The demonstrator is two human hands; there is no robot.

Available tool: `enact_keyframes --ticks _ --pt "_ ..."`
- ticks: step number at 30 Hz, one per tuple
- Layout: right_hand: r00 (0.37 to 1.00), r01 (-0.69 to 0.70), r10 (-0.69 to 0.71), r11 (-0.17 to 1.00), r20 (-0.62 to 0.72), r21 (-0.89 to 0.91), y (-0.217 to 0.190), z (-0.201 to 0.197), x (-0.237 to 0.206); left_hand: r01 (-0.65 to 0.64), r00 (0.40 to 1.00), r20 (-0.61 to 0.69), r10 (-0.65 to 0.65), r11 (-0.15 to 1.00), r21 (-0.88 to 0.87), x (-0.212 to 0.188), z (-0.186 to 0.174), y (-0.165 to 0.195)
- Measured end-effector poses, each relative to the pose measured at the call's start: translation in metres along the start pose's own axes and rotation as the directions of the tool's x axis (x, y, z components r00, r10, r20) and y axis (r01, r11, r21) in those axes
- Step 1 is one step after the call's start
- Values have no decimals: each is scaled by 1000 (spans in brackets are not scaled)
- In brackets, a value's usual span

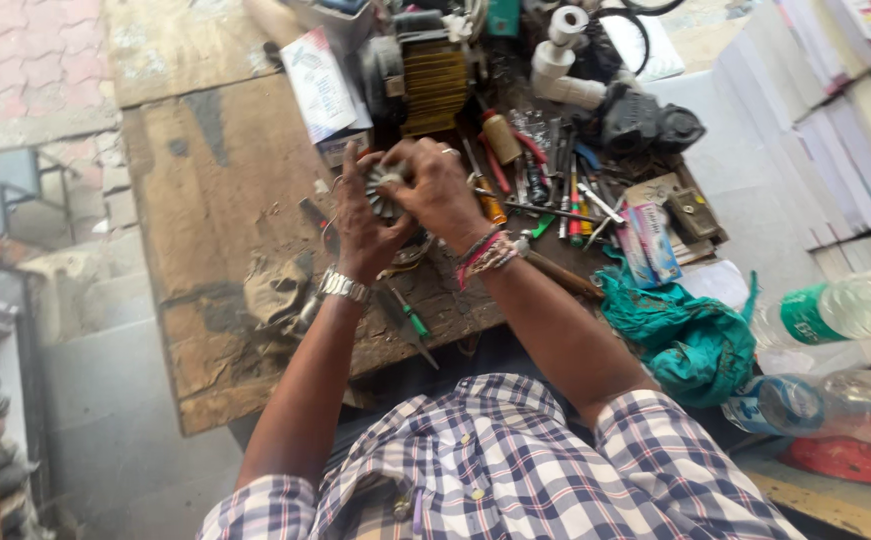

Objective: The person works on a small electric motor placed on a cluttered workbench. They use a hammer to tap the motor housing and then use their hands to adjust and rotate the fan blades attached to the motor shaft.

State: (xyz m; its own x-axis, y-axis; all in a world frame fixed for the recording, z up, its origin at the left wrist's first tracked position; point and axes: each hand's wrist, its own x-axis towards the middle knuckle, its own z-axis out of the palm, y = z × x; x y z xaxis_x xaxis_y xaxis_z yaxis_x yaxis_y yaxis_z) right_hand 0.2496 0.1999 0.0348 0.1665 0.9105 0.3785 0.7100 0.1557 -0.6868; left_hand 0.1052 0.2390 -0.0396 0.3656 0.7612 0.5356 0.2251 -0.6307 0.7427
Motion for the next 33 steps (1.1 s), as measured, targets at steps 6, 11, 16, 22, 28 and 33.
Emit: enact_keyframes --ticks 6,11,16,22,28,33 --pt "997 -73 72 996 -20 -47 6 3 -2 -8 1000 17 9 999 -32 0 4 7" --pt "1000 -7 3 992 -31 -124 4 2 -5 68 996 67 -57 984 -163 1 9 2" --pt "998 -10 13 999 69 -37 8 -4 -12 -83 996 33 87 989 -120 0 13 -4" --pt "999 -25 26 999 37 -30 13 -8 -10 69 996 73 -60 988 -137 1 11 5" --pt "998 -67 68 996 16 -52 6 -11 -9 -19 999 29 20 999 -39 0 10 11" --pt "997 15 -18 999 70 38 4 -18 -13 45 997 70 -34 986 -163 3 11 9"
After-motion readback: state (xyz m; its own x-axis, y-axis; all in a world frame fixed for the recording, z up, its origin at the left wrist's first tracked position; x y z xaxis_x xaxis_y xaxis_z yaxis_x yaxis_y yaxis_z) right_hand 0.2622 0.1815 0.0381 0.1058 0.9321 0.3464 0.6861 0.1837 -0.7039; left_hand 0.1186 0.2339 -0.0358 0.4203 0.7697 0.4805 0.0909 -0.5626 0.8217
